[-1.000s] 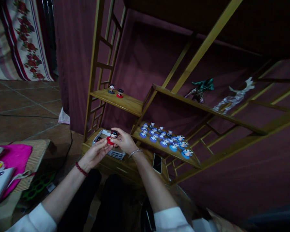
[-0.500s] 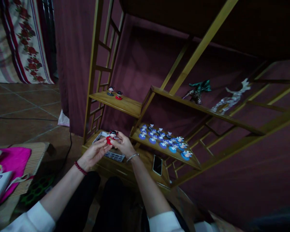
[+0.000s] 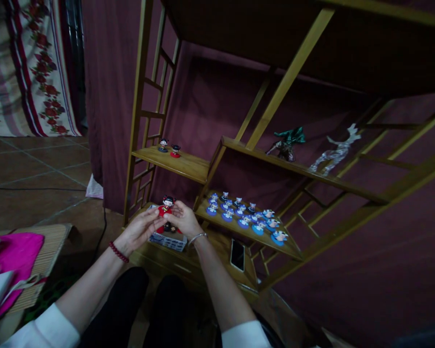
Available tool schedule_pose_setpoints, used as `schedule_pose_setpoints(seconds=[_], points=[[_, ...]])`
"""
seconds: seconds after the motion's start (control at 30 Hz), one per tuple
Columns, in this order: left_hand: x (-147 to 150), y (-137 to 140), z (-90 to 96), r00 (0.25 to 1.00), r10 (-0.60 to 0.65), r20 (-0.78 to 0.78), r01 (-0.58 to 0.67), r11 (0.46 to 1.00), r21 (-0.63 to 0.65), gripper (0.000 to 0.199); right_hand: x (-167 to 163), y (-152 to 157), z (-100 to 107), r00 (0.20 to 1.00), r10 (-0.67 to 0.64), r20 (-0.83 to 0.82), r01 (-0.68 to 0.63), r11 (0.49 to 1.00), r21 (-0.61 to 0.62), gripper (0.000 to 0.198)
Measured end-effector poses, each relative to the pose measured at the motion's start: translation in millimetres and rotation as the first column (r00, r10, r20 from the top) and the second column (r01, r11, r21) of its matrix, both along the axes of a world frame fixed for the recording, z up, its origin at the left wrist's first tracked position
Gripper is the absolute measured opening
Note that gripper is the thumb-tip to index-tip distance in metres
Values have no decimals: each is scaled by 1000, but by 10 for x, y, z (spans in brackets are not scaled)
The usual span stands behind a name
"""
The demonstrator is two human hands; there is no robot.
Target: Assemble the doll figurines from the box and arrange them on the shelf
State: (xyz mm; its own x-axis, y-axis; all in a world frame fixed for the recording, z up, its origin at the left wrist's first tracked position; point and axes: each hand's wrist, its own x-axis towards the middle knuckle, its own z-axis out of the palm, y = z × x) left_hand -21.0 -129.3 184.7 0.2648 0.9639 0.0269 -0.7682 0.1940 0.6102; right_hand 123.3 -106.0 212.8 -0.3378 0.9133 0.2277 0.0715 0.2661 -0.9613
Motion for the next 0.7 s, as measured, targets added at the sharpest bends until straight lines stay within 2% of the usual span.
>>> schedule_pose_setpoints(seconds=[0.23, 0.53, 0.7], points=[[7, 30, 212, 999, 25, -39, -23, 999, 36, 12, -10, 37, 171, 999, -48, 4, 48, 999, 5, 42], [-8, 69, 317, 993, 42, -108, -32, 995, 98, 14, -53, 66, 271, 999, -47, -26, 48, 998, 28, 39], [-7, 104, 365, 981, 140, -135, -120, 982, 144, 21, -75, 66, 343, 997, -82, -18, 83, 995, 64, 38]])
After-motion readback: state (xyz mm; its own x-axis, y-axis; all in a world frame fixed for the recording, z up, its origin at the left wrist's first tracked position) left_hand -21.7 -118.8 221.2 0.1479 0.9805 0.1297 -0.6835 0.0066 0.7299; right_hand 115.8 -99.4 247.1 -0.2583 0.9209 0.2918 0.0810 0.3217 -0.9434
